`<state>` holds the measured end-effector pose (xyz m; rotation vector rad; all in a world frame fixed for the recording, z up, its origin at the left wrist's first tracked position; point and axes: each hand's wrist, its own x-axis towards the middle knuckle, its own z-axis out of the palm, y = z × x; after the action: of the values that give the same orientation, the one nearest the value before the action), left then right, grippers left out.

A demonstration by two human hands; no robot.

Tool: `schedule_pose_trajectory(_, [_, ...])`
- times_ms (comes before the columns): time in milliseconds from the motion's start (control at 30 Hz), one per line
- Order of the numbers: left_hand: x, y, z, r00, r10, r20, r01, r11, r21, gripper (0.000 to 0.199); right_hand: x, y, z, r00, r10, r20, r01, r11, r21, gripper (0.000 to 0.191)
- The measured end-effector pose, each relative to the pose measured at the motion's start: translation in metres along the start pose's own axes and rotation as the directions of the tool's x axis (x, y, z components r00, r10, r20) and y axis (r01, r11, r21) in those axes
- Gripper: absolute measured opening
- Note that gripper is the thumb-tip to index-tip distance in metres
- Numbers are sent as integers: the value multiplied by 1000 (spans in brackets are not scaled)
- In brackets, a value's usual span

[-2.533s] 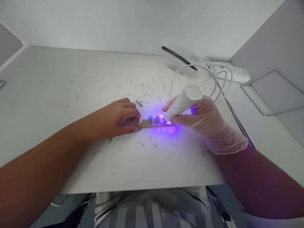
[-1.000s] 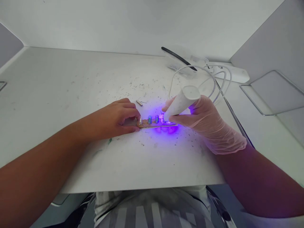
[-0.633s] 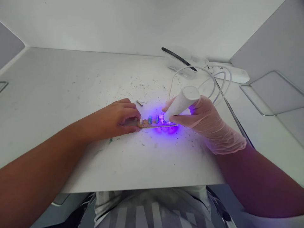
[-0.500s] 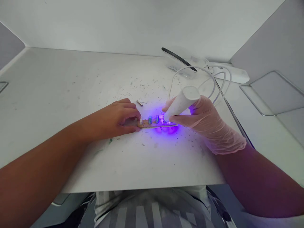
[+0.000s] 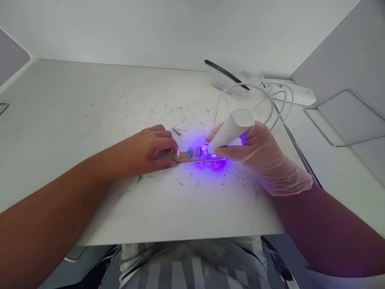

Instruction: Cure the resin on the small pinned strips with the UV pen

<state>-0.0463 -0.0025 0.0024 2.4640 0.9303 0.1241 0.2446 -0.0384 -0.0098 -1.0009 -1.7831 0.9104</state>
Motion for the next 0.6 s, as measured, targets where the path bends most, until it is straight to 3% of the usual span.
schedule_pose_trajectory(600, [0, -1, 1, 1000, 6, -5, -6, 1000, 2, 30, 0, -1, 1, 1000, -9, -6, 9, 1000, -4, 16])
